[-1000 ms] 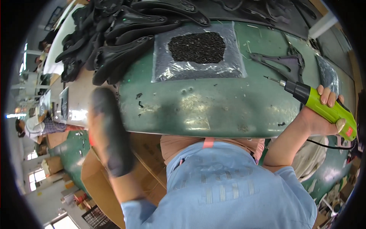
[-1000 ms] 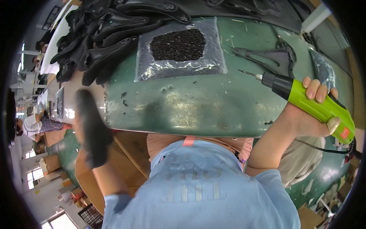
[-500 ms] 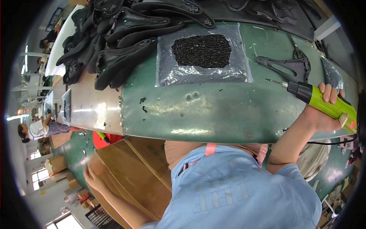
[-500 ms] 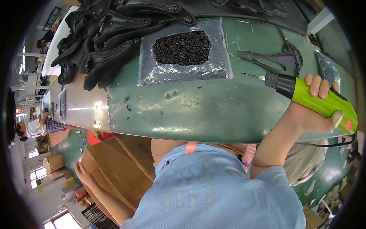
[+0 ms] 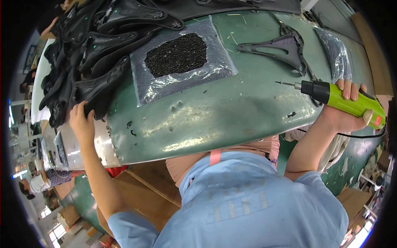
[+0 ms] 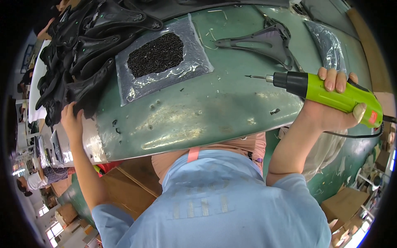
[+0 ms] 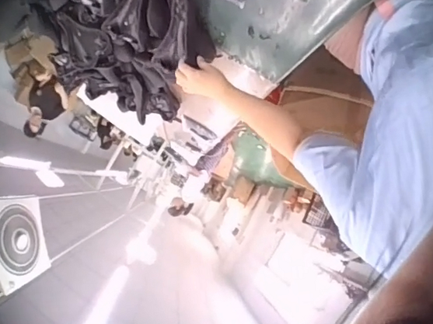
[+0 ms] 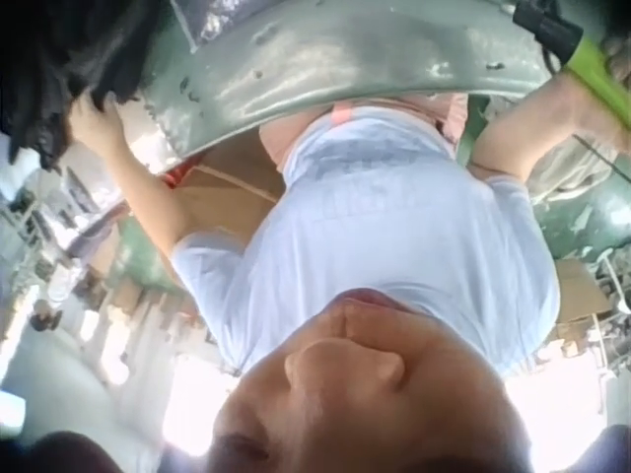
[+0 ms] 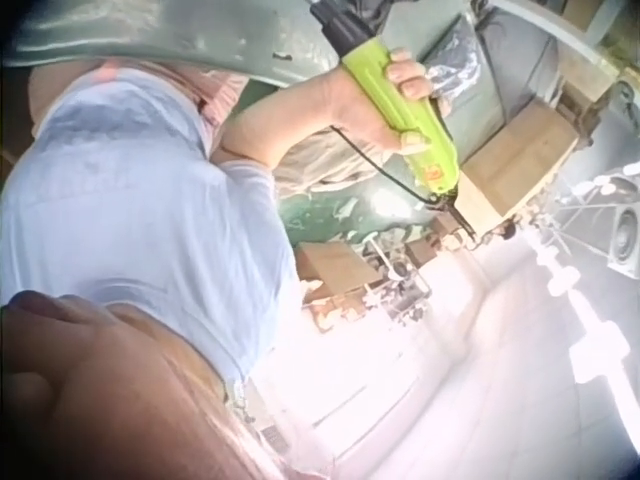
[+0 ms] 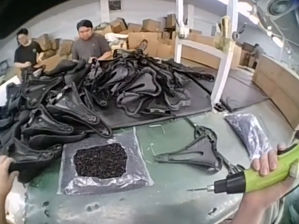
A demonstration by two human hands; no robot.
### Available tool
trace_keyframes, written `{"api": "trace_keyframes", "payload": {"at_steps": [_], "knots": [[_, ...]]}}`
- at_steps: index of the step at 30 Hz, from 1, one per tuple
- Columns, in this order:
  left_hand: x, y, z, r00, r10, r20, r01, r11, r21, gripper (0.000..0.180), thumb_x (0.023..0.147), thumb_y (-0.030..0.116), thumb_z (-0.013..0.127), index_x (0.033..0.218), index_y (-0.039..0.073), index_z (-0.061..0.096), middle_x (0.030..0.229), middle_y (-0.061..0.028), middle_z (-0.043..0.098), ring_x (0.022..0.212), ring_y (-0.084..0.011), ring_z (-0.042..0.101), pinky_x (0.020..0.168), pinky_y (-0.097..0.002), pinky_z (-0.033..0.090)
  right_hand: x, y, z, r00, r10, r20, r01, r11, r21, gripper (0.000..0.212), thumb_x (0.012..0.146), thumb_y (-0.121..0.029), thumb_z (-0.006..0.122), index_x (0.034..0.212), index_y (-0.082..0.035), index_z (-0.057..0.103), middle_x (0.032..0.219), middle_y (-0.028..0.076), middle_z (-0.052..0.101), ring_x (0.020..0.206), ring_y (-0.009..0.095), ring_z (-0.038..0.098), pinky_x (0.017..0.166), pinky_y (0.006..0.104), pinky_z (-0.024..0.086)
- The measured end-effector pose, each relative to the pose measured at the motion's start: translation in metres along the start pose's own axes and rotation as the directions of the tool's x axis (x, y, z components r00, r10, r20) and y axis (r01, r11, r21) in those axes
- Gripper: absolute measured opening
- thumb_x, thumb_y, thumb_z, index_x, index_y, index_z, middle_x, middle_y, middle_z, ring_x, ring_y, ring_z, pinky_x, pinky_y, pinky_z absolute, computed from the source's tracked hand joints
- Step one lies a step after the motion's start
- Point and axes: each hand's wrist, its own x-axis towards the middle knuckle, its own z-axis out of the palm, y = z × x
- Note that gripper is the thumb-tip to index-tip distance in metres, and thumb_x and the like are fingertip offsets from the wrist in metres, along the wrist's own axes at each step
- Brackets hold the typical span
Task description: Screw a plastic support component into the base of a bicycle seat using an electric screwdriver.
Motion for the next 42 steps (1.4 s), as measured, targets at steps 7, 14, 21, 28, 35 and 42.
{"api": "trace_keyframes", "payload": {"at_steps": [7, 14, 21, 28, 35, 42], "knots": [[0.009, 0.086, -0.096, 0.851, 0.502, -0.155, -0.518, 0.852, -0.081, 0.021, 0.063, 0.003, 0.065, 0.082, 0.009, 0.063, 0.099, -0.0059, 0.063, 0.106, -0.0269, 0.056, 0.105, -0.0484, 0.031, 0.013, -0.018, -0.014, 0.99, -0.124, -0.063, 0.122, 0.992, -0.046, 0.05, 0.067, -0.039, 0.062, 0.099, -0.002, 0.053, 0.072, 0.007, 0.046, 0.067, 0.021, 0.044, 0.074, 0.0384, 0.035], [0.033, 0.252, -0.017, 0.224, 0.916, -0.334, -0.889, 0.051, -0.455, 0.015, 0.071, 0.01, 0.06, 0.086, 0.012, 0.057, 0.111, -0.0013, 0.061, 0.117, -0.018, 0.053, 0.105, -0.0392, 0.039, 0.012, -0.038, -0.011, 0.974, -0.196, -0.115, 0.192, 0.98, -0.048, 0.05, 0.066, -0.04, 0.061, 0.097, -0.002, 0.052, 0.07, 0.006, 0.046, 0.065, 0.02, 0.044, 0.073, 0.0386, 0.036], [0.092, 0.347, 0.044, 0.526, 0.744, -0.412, -0.743, 0.166, -0.649, 0.019, 0.074, 0.013, 0.062, 0.093, 0.009, 0.059, 0.109, -0.0076, 0.059, 0.106, -0.0264, 0.055, 0.089, -0.0413, 0.046, 0.002, -0.046, -0.008, 0.982, -0.178, -0.06, 0.171, 0.98, -0.103, 0.05, 0.068, -0.042, 0.062, 0.099, -0.003, 0.053, 0.069, 0.005, 0.046, 0.064, 0.019, 0.043, 0.072, 0.0373, 0.035], [0.147, 0.445, 0.1, 0.715, 0.667, -0.211, -0.602, 0.433, -0.671, 0.042, 0.082, 0.03, 0.066, 0.122, 0.022, 0.056, 0.132, -0.0078, 0.046, 0.121, -0.0282, 0.044, 0.097, -0.0441, 0.039, 0.004, -0.055, -0.011, 0.977, -0.204, -0.064, 0.196, 0.974, -0.116, 0.048, 0.07, -0.043, 0.06, 0.097, -0.005, 0.054, 0.069, 0.004, 0.046, 0.063, 0.019, 0.043, 0.069, 0.0366, 0.034], [0.144, 0.432, 0.1, 0.648, 0.761, 0.012, -0.555, 0.484, -0.676, 0.05, 0.079, 0.028, 0.07, 0.126, 0.027, 0.053, 0.133, -0.0107, 0.046, 0.124, -0.0304, 0.041, 0.1, -0.0426, 0.038, 0.001, -0.077, -0.027, 0.947, -0.306, -0.099, 0.28, 0.936, -0.213, 0.046, 0.07, -0.043, 0.06, 0.097, -0.006, 0.053, 0.069, 0.004, 0.046, 0.064, 0.019, 0.045, 0.071, 0.0378, 0.036], [0.134, 0.415, 0.08, 0.791, 0.611, 0.016, -0.236, 0.33, -0.914, 0.086, 0.078, 0.037, 0.072, 0.145, 0.015, 0.024, 0.134, -0.0271, 0.041, 0.121, -0.0388, 0.045, 0.101, -0.0427, 0.039, 0.001, -0.059, -0.027, 0.962, -0.256, -0.093, 0.239, 0.957, -0.165, 0.048, 0.072, -0.044, 0.062, 0.099, -0.006, 0.053, 0.071, 0.004, 0.046, 0.066, 0.018, 0.043, 0.072, 0.0352, 0.034]]}}
